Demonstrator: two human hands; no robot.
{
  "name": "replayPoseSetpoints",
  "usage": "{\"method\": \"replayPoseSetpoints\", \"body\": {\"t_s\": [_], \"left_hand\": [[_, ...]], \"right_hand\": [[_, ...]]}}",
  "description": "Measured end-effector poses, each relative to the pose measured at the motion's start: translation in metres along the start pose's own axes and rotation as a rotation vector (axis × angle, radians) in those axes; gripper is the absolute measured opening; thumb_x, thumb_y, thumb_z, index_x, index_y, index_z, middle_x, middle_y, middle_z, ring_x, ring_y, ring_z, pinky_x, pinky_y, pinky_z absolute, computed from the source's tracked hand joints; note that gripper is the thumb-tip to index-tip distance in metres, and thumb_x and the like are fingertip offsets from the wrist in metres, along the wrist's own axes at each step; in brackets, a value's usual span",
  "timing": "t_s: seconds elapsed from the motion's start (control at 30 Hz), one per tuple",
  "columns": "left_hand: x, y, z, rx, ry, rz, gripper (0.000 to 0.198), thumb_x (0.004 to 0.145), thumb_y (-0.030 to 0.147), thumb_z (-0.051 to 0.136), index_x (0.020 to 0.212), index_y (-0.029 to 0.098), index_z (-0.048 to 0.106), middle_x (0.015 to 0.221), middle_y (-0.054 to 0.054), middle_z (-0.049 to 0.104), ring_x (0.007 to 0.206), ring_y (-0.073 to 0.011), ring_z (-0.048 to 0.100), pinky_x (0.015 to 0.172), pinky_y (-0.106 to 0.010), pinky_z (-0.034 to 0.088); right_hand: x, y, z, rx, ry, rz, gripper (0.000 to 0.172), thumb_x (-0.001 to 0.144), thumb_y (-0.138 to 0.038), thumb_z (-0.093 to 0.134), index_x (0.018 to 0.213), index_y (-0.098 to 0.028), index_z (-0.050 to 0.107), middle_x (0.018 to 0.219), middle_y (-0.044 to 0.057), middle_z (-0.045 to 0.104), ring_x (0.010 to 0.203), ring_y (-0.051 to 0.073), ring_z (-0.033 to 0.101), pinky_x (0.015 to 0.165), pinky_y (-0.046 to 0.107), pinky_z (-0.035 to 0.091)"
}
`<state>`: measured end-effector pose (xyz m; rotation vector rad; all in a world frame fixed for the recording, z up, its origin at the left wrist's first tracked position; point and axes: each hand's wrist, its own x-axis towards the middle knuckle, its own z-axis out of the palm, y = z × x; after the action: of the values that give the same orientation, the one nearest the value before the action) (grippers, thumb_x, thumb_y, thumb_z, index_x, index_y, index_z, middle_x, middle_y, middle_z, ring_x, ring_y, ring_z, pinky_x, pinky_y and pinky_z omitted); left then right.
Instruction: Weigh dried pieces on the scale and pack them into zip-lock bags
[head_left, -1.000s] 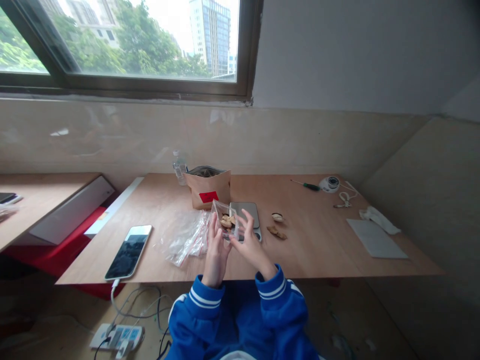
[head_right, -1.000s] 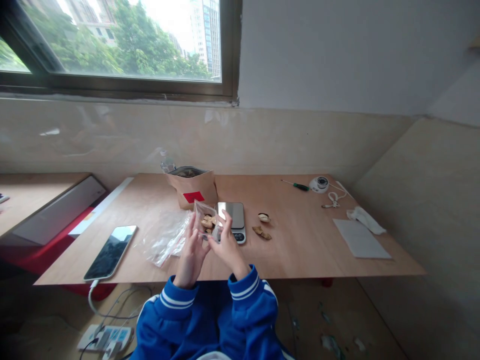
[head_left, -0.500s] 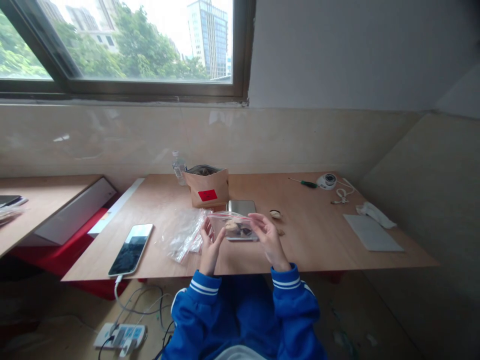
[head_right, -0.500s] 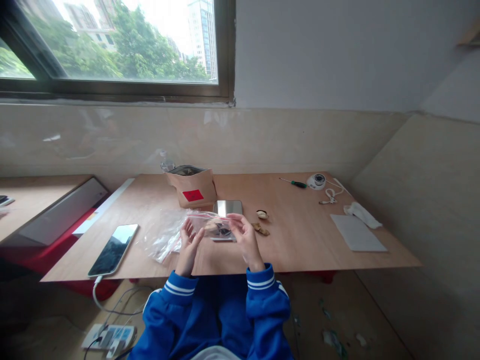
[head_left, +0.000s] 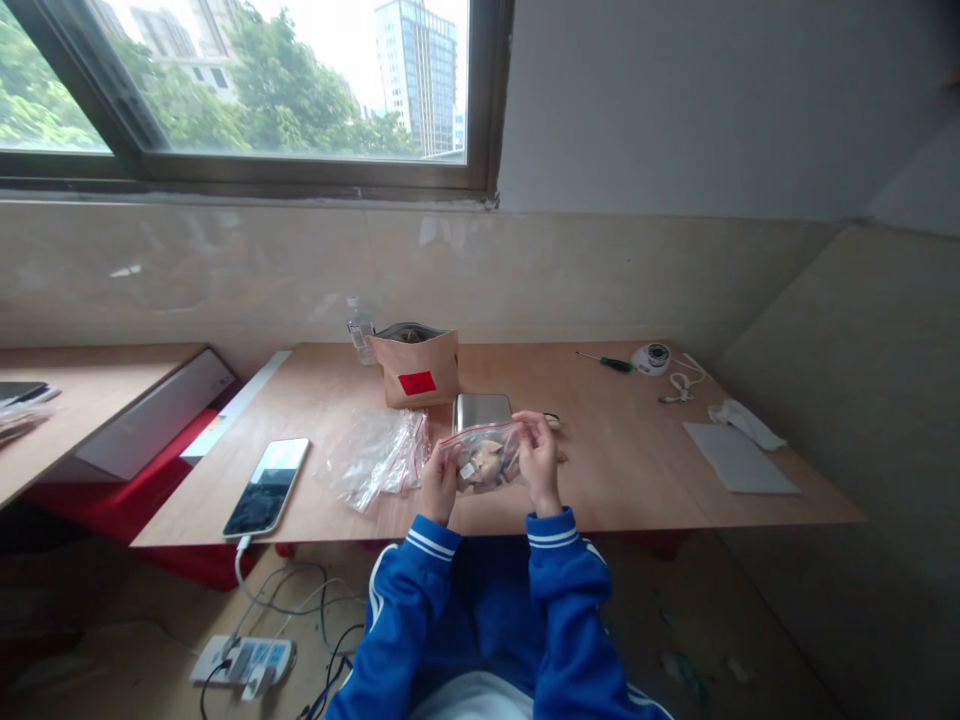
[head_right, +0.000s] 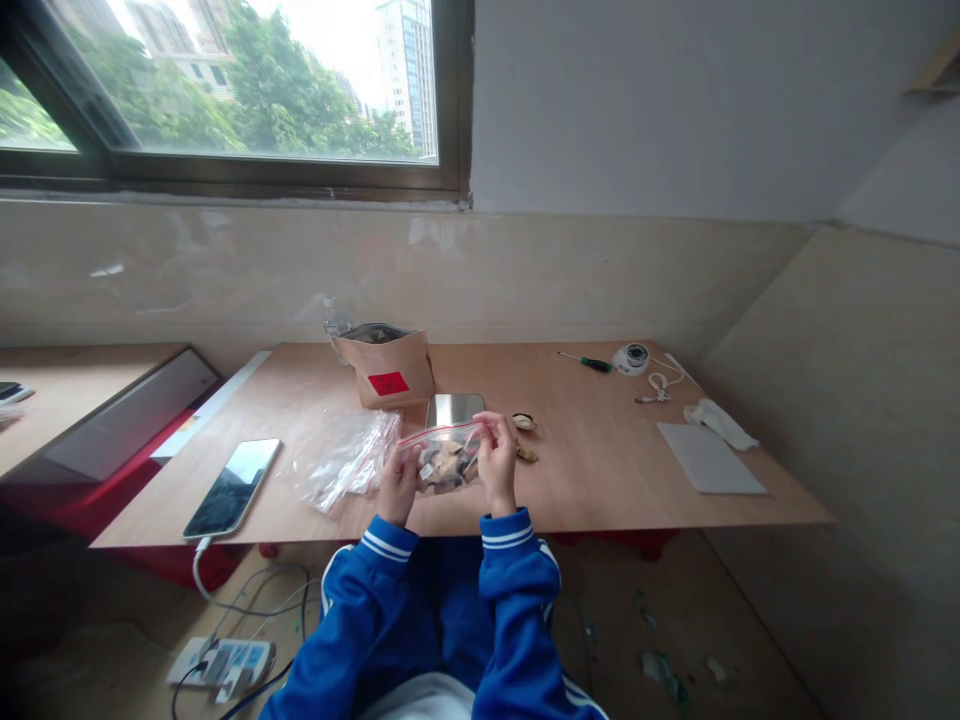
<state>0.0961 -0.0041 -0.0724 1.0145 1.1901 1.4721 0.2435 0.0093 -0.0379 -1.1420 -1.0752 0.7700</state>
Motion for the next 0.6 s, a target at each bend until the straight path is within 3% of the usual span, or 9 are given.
{"method": "replayPoseSetpoints", "body": {"t_s": [0.13, 0.33, 0.6], "left_hand": [[-0.002, 0.001, -0.005, 0.018, 0.021, -0.003, 0.027, 0.075, 0.047, 0.066, 0.083, 0.020, 0.067, 0.057, 0.003, 0.050, 0.050, -0.0108, 0.041, 0.050, -0.023, 0.036], [-0.007, 0.007, 0.002, 0.022, 0.071, 0.035, 0.042, 0.077, 0.061, 0.056, 0.081, 0.021, 0.066, 0.055, 0.003, 0.049, 0.048, -0.0117, 0.042, 0.048, -0.024, 0.036], [-0.010, 0.005, -0.002, 0.043, 0.122, 0.095, 0.037, 0.078, 0.055, 0.059, 0.086, 0.020, 0.068, 0.076, -0.003, 0.066, 0.061, -0.0126, 0.055, 0.056, -0.024, 0.045]], "right_hand": [[-0.004, 0.003, -0.007, 0.085, -0.044, 0.079, 0.040, 0.081, -0.051, 0.058, 0.109, -0.022, 0.053, 0.079, 0.003, 0.066, 0.073, 0.021, 0.066, 0.053, 0.030, 0.054], [-0.012, 0.014, -0.012, 0.194, -0.042, 0.240, 0.036, 0.075, -0.052, 0.065, 0.086, -0.019, 0.058, 0.088, 0.008, 0.073, 0.085, 0.024, 0.069, 0.066, 0.034, 0.056], [-0.022, 0.022, -0.027, 0.180, -0.008, 0.188, 0.032, 0.076, -0.048, 0.068, 0.088, -0.020, 0.058, 0.076, 0.005, 0.074, 0.073, 0.022, 0.070, 0.067, 0.033, 0.054]]}}
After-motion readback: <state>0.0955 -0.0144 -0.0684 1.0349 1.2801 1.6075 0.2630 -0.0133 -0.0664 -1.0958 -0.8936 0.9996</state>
